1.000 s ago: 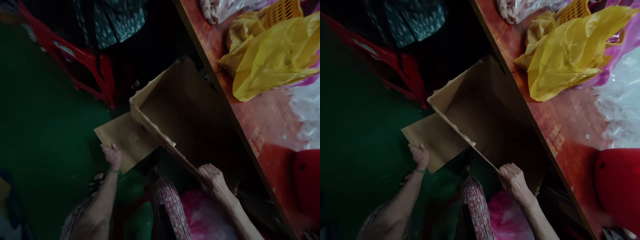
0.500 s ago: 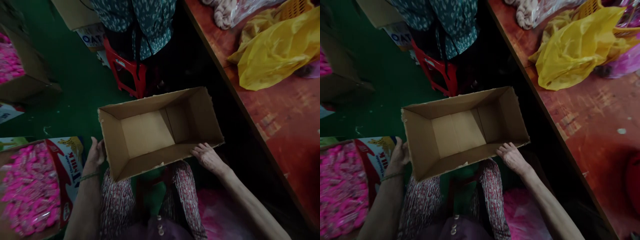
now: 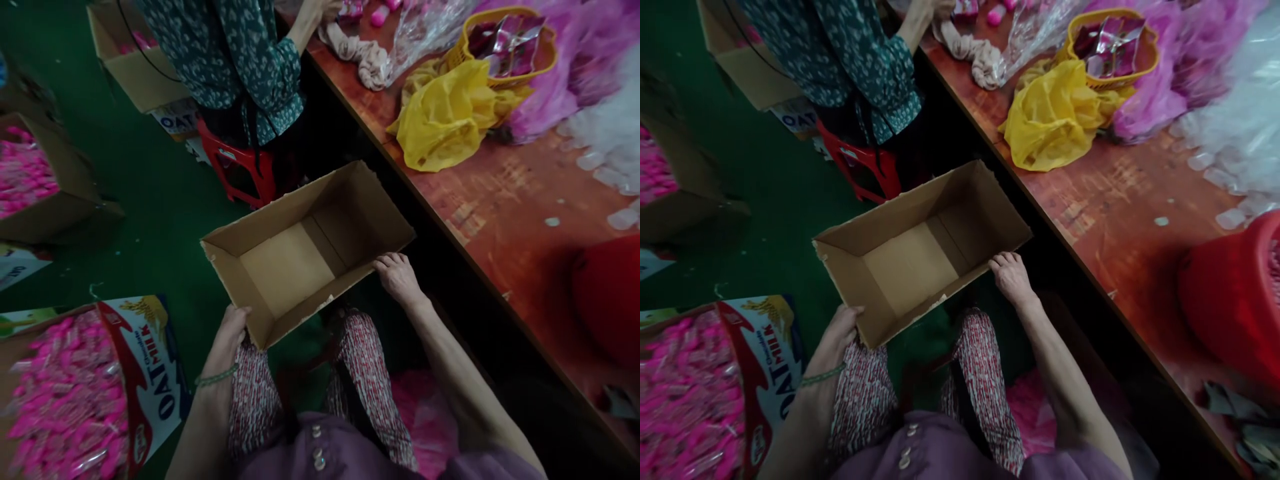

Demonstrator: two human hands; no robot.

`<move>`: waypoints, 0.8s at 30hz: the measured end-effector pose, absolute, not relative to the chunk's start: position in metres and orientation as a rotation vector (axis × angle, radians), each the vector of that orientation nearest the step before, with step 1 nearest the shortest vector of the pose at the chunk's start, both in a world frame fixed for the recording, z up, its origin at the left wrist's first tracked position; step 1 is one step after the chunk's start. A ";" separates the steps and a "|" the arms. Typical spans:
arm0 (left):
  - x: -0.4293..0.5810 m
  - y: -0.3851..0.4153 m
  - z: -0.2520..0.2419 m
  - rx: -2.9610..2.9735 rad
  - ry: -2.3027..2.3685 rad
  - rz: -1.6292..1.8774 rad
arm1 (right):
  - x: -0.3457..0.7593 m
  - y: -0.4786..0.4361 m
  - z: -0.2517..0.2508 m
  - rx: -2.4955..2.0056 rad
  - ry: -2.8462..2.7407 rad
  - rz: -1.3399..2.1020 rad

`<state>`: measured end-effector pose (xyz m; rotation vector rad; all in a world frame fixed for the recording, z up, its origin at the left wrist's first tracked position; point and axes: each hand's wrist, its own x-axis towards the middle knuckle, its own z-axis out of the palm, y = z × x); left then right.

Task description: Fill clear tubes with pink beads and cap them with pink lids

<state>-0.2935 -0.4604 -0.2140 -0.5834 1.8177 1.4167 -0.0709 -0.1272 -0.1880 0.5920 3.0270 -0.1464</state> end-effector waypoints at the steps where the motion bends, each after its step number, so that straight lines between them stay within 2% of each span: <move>1: -0.292 -0.459 -0.214 -0.584 1.831 1.417 | -0.068 -0.132 -0.191 0.684 3.043 -0.160; 5: -0.288 -0.456 -0.211 -0.577 1.863 1.412 | -0.051 -0.172 -0.206 1.144 3.031 -0.313; 6: -0.289 -0.455 -0.211 -0.576 1.868 1.406 | -0.047 -0.187 -0.210 1.386 2.953 -0.585; 7: -0.289 -0.455 -0.210 -0.574 1.873 1.398 | -0.042 -0.203 -0.215 1.473 2.902 -0.676; 15: -0.292 -0.456 -0.210 -0.541 1.875 1.372 | -0.024 -0.304 -0.234 1.339 2.534 -1.176; 20: -0.291 -0.455 -0.206 -0.536 1.865 1.371 | -0.026 -0.313 -0.226 1.321 2.287 -1.554; 24: -0.296 -0.455 -0.204 -0.530 1.869 1.361 | -0.039 -0.310 -0.224 1.506 2.054 -1.877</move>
